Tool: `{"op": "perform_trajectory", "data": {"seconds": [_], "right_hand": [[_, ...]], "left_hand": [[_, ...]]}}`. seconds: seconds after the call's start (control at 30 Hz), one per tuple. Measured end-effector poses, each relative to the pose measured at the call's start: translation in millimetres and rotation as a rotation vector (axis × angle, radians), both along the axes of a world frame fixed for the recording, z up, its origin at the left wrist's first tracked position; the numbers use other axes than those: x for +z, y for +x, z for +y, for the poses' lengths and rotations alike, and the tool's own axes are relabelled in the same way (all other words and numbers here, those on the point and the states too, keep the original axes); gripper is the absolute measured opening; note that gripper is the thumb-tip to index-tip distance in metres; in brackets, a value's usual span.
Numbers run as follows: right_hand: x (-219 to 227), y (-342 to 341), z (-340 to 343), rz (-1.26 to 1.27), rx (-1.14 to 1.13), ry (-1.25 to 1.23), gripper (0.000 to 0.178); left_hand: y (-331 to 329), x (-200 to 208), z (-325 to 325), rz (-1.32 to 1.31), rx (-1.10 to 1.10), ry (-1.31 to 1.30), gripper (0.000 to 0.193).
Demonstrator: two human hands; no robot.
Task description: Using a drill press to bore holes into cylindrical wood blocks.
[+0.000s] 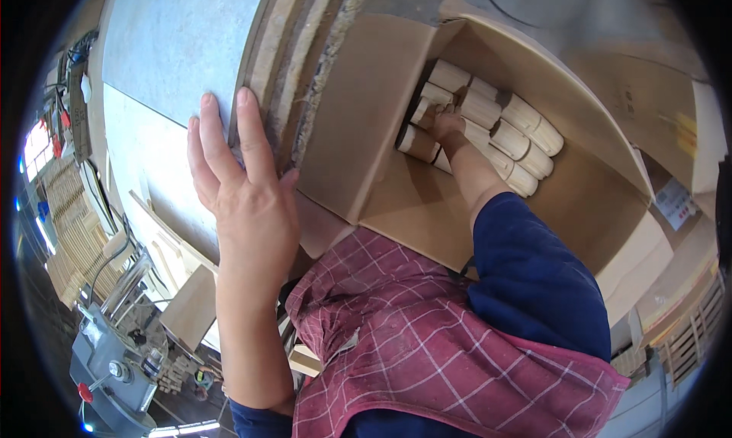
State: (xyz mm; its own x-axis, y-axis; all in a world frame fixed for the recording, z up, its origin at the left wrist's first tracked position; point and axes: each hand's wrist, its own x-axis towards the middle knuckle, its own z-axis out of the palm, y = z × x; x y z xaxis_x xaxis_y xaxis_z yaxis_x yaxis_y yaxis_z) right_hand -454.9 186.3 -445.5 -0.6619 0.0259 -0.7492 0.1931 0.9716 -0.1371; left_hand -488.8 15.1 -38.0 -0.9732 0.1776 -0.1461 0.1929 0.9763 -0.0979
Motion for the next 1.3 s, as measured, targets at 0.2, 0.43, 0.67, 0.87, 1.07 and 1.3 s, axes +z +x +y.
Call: {"op": "perform_trajectory", "data": {"seconds": [0.2,0.43,0.67,0.87,1.07,1.3], "right_hand": [[-43.0,4.9,-13.9,0.009,-0.069,0.117,0.042],[-4.2,-8.9,-6.4,0.021,0.01,-0.019,0.037],[104.8,19.5,62.4,0.323,-0.296,-0.426,0.054],[233.0,15.3,109.6,0.579,-0.714,-1.046,0.048],[393.1,8.8,78.5,0.538,-0.383,-1.457,0.043],[477.4,30.5,-17.2,0.515,0.31,-1.394,0.047]], "left_hand": [[-1.0,-0.7,2.7,-0.042,0.018,-0.076,0.081],[4.2,-0.6,0.6,-0.048,0.042,-0.07,0.086],[4.9,-1.7,-2.3,0.018,0.032,-0.021,0.077],[10.0,-10.9,-16.8,0.139,-0.007,0.088,0.065],[68.3,43.8,6.9,0.021,-0.117,1.16,0.066],[172.4,90.2,-56.5,0.199,0.079,1.251,0.068]]}}
